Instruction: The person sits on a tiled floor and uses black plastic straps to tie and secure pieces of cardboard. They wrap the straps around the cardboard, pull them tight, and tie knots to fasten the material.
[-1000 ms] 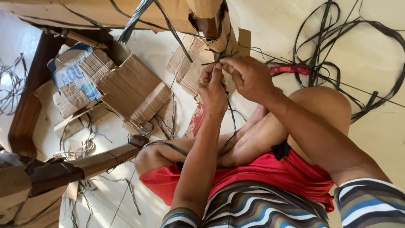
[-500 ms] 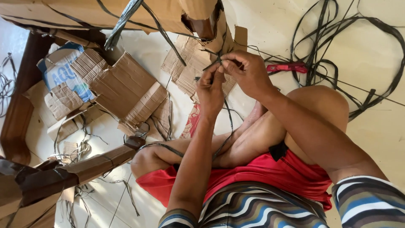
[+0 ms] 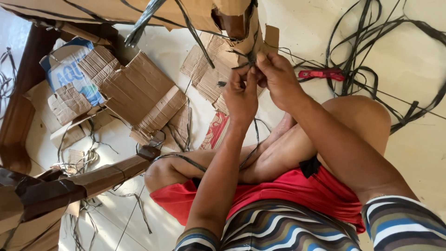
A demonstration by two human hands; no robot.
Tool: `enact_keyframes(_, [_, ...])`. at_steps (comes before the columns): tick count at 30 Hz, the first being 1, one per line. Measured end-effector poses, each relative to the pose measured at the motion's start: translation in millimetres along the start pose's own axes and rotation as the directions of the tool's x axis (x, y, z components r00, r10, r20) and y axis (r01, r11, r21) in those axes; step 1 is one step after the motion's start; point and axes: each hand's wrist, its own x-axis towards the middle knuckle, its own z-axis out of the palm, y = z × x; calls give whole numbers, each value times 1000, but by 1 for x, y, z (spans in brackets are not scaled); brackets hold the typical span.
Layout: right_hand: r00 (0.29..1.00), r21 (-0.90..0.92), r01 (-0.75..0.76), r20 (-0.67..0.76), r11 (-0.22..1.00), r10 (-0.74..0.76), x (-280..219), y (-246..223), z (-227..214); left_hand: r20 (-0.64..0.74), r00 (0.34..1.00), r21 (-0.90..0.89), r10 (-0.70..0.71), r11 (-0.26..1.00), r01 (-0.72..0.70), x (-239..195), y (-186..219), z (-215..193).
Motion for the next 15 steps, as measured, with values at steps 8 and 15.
enact_keyframes(8, [947, 426, -210, -136, 880, 292, 16, -37, 10, 129, 976, 213, 177, 956, -202, 2, -17, -19])
enact_keyframes(15, [922, 610, -242, -98, 754, 375, 77, -33, 2, 204, 954, 175, 220, 951, -256, 12, -10, -37])
